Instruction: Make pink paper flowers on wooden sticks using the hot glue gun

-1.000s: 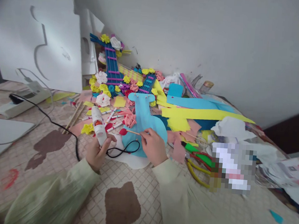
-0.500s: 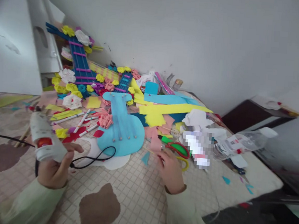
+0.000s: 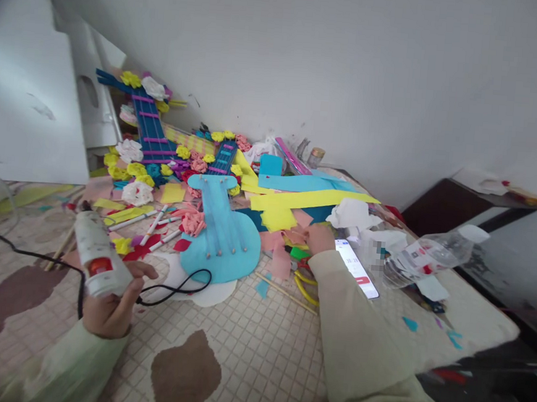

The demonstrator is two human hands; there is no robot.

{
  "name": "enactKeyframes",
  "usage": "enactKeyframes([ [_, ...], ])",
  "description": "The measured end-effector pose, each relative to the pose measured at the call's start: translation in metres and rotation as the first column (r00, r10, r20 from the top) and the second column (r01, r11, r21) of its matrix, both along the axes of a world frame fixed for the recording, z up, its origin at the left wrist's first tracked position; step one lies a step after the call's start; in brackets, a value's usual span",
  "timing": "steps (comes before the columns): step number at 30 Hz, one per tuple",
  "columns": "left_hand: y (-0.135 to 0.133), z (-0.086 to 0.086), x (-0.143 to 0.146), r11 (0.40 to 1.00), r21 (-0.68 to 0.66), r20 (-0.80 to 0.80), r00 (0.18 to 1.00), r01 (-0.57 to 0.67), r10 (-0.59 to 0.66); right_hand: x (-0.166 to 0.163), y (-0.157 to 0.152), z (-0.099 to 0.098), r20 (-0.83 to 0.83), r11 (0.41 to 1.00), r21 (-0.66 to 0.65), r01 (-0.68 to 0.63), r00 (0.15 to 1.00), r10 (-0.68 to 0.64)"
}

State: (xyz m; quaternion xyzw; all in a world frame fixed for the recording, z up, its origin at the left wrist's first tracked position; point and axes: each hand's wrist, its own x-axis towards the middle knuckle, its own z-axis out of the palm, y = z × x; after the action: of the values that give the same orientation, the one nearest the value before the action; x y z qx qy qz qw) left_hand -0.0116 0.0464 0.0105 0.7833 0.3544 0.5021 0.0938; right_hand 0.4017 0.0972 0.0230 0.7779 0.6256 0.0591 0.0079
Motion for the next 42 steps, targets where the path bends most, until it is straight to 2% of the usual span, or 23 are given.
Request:
enactKeyframes([
  [4, -0.001, 0.001, -0.001, 1.000, 0.016, -0.003, 1.000, 0.001, -0.001, -0.003, 0.002, 0.001, 0.072, 1.000, -0.008, -0.018, 0.997, 0.019],
  [10, 0.000, 0.000, 0.001, 1.000, 0.019, 0.013, 1.000, 0.008, -0.008, -0.010, 0.005, -0.002, 0.085, 0.997, -0.003, -0.076, 0.993, 0.076],
  [13, 0.000, -0.001, 0.000, 0.999, 0.020, 0.010, 1.000, 0.025, -0.025, -0.013, 0.004, -0.005, 0.071, 0.992, 0.063, -0.111, 0.992, 0.106],
  [17, 0.000, -0.001, -0.002, 0.999, 0.028, -0.032, 0.999, 0.040, -0.040, -0.012, -0.002, -0.005, 0.010, 0.963, 0.228, -0.142, 0.990, 0.144],
  [21, -0.002, -0.001, -0.002, 0.999, 0.007, -0.059, 0.998, 0.035, -0.035, -0.015, -0.008, 0.002, -0.098, 0.882, 0.448, -0.149, 0.972, 0.214],
  [26, -0.003, -0.005, -0.001, 0.998, -0.065, -0.030, 0.999, -0.028, 0.026, -0.051, -0.005, 0.029, -0.248, 0.713, 0.697, -0.083, 0.904, 0.347],
  [27, -0.003, -0.006, -0.002, 0.997, -0.076, -0.019, 1.000, -0.021, 0.019, -0.063, -0.004, 0.036, -0.304, 0.667, 0.745, -0.033, 0.872, 0.383],
  [28, -0.002, -0.006, -0.002, 0.996, -0.085, -0.013, 1.000, -0.005, 0.004, -0.074, -0.003, 0.044, -0.467, 0.583, 0.806, 0.101, 0.714, 0.522],
  [29, -0.002, -0.006, -0.002, 0.996, -0.083, -0.006, 1.000, 0.010, -0.011, -0.086, -0.004, 0.051, -0.566, 0.549, 0.810, 0.207, 0.522, 0.638],
  [30, -0.002, -0.006, -0.002, 0.996, -0.083, 0.000, 1.000, 0.021, -0.021, -0.097, -0.005, 0.057, -0.623, 0.561, 0.782, 0.271, 0.353, 0.698],
  [31, -0.002, -0.005, -0.002, 0.996, -0.080, 0.005, 1.000, 0.028, -0.027, -0.108, -0.006, 0.063, -0.660, 0.591, 0.747, 0.304, 0.228, 0.716],
  [32, -0.003, -0.005, -0.002, 0.997, -0.077, 0.011, 1.000, 0.030, -0.029, -0.117, -0.009, 0.067, -0.681, 0.615, 0.719, 0.324, 0.149, 0.717],
  [33, -0.003, -0.004, -0.002, 0.997, -0.076, 0.017, 0.999, 0.033, -0.032, -0.126, -0.011, 0.070, -0.699, 0.641, 0.697, 0.320, 0.108, 0.706],
  [34, -0.004, -0.004, -0.002, 0.996, -0.077, 0.031, 0.999, 0.039, -0.037, -0.134, -0.014, 0.071, -0.720, 0.672, 0.683, 0.287, 0.109, 0.685],
  [35, -0.004, -0.004, -0.002, 0.996, -0.076, 0.049, 0.998, 0.049, -0.045, -0.141, -0.016, 0.070, -0.739, 0.707, 0.672, 0.220, 0.150, 0.656],
  [38, -0.005, -0.006, -0.001, 0.993, -0.086, 0.089, 0.994, 0.075, -0.068, -0.164, -0.021, 0.057, -0.664, 0.765, 0.630, -0.132, 0.420, 0.619],
  [40, -0.005, -0.007, -0.002, 0.992, -0.102, 0.096, 0.993, 0.076, -0.066, -0.180, -0.021, 0.044, -0.514, 0.746, 0.547, -0.380, 0.551, 0.658],
  [42, -0.005, -0.008, -0.002, 0.991, -0.115, 0.091, 0.994, 0.070, -0.060, -0.193, -0.020, 0.029, -0.410, 0.719, 0.443, -0.535, 0.593, 0.693],
])
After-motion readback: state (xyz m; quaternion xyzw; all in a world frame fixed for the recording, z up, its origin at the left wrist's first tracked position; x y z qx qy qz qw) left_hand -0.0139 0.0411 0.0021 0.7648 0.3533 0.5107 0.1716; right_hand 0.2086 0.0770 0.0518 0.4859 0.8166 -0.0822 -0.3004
